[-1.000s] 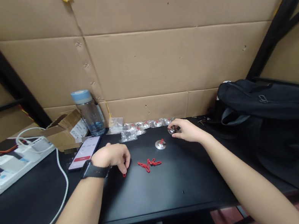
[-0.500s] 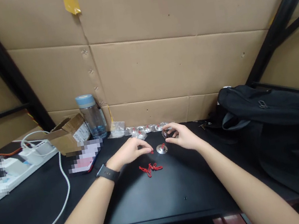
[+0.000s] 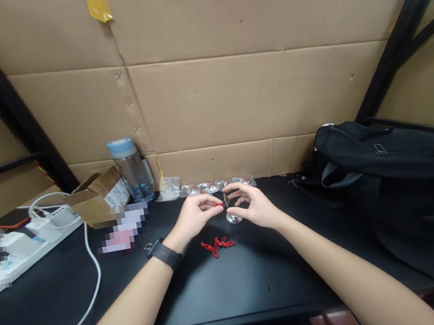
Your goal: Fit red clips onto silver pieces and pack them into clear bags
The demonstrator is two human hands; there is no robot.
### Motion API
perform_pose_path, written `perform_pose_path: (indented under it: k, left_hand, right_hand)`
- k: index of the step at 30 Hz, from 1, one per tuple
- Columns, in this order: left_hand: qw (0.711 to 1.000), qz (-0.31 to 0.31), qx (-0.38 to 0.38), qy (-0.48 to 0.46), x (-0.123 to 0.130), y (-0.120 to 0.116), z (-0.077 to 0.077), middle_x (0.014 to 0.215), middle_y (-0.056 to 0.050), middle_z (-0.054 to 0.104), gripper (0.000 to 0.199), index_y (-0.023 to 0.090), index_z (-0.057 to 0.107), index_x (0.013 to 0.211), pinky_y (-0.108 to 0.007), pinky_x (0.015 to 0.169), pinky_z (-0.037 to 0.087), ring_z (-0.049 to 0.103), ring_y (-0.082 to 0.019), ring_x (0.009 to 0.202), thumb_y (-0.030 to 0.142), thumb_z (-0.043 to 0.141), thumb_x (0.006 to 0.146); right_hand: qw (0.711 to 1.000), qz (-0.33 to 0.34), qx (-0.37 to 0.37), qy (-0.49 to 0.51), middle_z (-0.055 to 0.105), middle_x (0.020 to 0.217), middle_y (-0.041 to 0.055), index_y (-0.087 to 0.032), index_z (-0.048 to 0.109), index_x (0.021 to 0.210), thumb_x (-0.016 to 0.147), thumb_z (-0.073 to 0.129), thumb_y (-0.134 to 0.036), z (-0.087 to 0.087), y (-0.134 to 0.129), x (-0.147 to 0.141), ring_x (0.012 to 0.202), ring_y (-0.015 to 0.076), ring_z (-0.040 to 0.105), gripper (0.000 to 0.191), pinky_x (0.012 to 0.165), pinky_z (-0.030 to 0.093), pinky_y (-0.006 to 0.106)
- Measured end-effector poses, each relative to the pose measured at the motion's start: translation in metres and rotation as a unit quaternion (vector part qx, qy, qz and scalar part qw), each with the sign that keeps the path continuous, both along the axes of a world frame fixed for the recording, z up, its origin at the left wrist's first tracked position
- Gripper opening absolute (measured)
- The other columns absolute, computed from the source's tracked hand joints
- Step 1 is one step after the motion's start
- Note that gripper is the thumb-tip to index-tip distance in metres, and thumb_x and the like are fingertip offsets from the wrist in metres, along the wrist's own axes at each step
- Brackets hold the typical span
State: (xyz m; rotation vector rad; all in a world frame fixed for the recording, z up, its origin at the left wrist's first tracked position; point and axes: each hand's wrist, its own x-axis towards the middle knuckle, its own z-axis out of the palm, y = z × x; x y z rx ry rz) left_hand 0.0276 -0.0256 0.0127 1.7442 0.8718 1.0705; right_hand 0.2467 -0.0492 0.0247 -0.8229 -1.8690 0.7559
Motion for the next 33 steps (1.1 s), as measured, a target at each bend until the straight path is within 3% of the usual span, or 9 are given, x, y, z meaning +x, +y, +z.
perform_pose_path:
  k: [7,12,17,22,33]
  left_hand:
    - [0.999,0.008,0.022,-0.037,0.006,-0.002,0.0,0.093,-0.008,0.077,0.025,0.014,0.073,0.091,-0.034,0.086,0.058,0.074,-0.021,0.087,0.033,0.079,0.077]
    - [0.999,0.016,-0.008,-0.05,0.007,-0.003,-0.001,0.095,-0.009,0.078,0.029,0.014,0.073,0.091,-0.036,0.087,0.058,0.073,-0.023,0.089,0.035,0.081,0.073]
    - [0.998,-0.014,-0.027,-0.063,0.006,-0.002,-0.002,0.093,-0.008,0.078,0.03,0.014,0.074,0.087,-0.035,0.089,0.056,0.072,-0.021,0.088,0.039,0.083,0.072]
    - [0.997,0.005,-0.035,-0.072,0.006,-0.002,-0.002,0.092,-0.009,0.077,0.034,0.014,0.075,0.085,-0.036,0.087,0.056,0.072,-0.022,0.087,0.042,0.084,0.069]
    - [0.999,0.013,0.03,-0.01,0.005,-0.006,0.004,0.083,-0.006,0.076,0.019,0.014,0.072,0.08,-0.032,0.078,0.055,0.07,-0.019,0.077,0.032,0.076,0.075]
  right_hand:
    - [1.0,0.004,-0.008,0.024,0.067,0.123,0.0076,-0.026,0.062,0.118,0.075,0.08,-0.022,-0.001,-0.006,-0.01,0.103,0.0225,0.07,0.047,0.08,0.058,0.034]
    - [0.999,-0.007,0.002,0.031,0.068,0.121,0.0088,-0.025,0.063,0.118,0.075,0.081,-0.026,-0.004,-0.006,-0.012,0.107,0.0242,0.069,0.047,0.081,0.059,0.035]
    - [1.0,-0.012,0.012,0.024,0.07,0.116,0.0082,-0.026,0.063,0.117,0.074,0.083,-0.027,-0.004,-0.006,-0.013,0.106,0.0249,0.07,0.048,0.082,0.059,0.037]
    - [0.999,-0.014,0.024,0.03,0.069,0.116,0.008,-0.026,0.063,0.116,0.073,0.084,-0.03,-0.005,-0.007,-0.015,0.105,0.0247,0.07,0.047,0.08,0.06,0.036]
    - [0.998,-0.011,0.011,0.055,0.07,0.115,0.0079,-0.026,0.063,0.116,0.073,0.084,-0.03,-0.008,-0.008,-0.017,0.107,0.0248,0.069,0.048,0.081,0.06,0.036]
